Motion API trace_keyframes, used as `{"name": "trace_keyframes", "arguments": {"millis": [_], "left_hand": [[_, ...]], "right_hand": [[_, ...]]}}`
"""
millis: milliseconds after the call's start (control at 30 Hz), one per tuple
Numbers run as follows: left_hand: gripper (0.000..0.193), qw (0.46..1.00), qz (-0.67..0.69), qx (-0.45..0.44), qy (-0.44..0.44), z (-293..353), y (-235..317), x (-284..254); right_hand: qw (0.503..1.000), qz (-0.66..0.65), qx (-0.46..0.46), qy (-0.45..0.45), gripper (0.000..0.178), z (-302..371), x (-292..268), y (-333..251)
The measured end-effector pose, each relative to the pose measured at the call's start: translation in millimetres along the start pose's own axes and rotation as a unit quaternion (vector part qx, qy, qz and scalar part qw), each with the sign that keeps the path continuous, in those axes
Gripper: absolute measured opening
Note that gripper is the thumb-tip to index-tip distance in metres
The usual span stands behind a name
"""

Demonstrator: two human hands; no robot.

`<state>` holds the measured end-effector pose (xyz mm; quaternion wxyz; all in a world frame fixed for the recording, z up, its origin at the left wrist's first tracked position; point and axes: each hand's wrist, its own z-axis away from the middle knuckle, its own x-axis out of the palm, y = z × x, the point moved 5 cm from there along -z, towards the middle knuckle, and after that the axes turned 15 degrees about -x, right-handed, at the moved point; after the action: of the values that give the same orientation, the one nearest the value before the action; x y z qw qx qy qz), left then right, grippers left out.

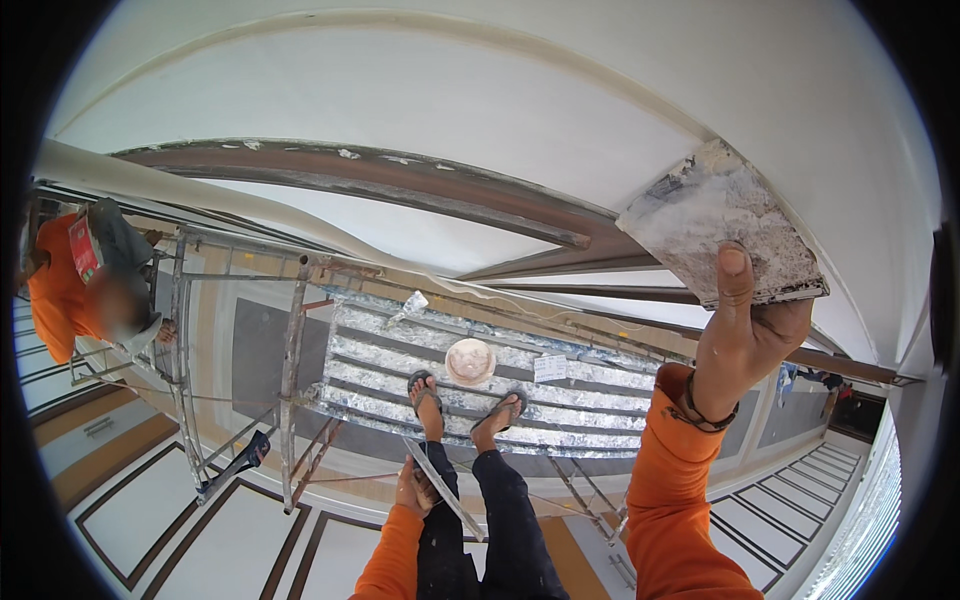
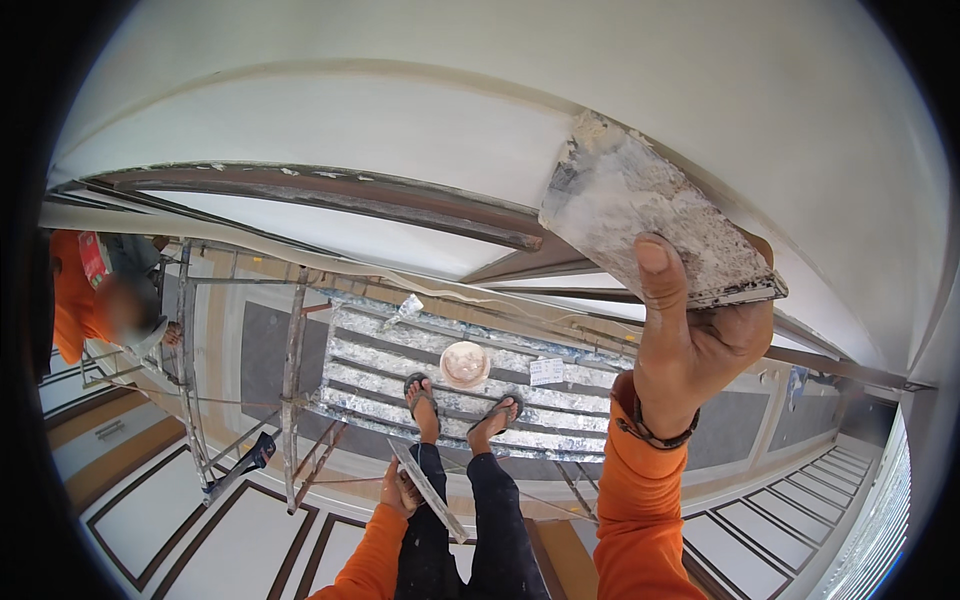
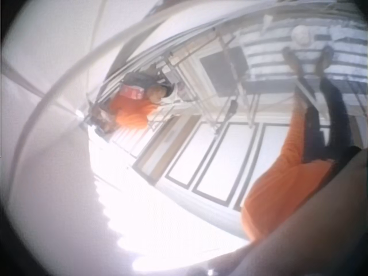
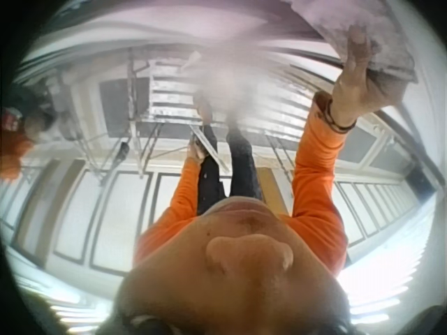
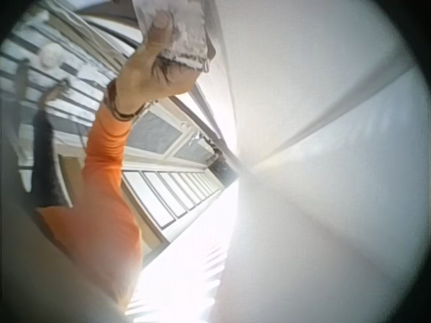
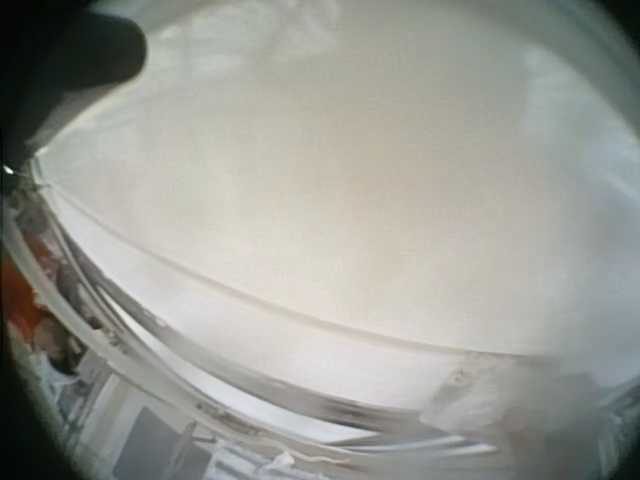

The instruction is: The person applies plaster to a curved ceiling section using a trowel and a hawk. They repeatedly scoop material from a container, spread it onto the ceiling, and smooth the surface. Another worker is visible in the background performing similar tasks.

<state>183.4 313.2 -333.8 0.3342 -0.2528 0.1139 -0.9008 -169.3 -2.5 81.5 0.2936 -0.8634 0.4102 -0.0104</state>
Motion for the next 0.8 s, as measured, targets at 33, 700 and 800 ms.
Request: {"name": "trace_keyframes", "arguments": {"millis": [33,700,800], "left_hand": [[0.054,1.0,0.002,-0.001,0.005,2.9,0.5,2.9],[0.055,1.0,-0.006,0.016,0.024,3.9,16.4,8.4],[0.054,1.0,0.001,0.01,0.02,2.7,18.5,9.6]], "right_hand": [[1.0,0.0,0.005,0.0,0.023,0.0,2.6,-0.2],[1.0,-0.024,0.02,0.002,0.022,-0.5,17.5,-4.2],[0.999,-0.024,-0.003,-0.027,0.033,-1.1,27.8,-10.9]]}}
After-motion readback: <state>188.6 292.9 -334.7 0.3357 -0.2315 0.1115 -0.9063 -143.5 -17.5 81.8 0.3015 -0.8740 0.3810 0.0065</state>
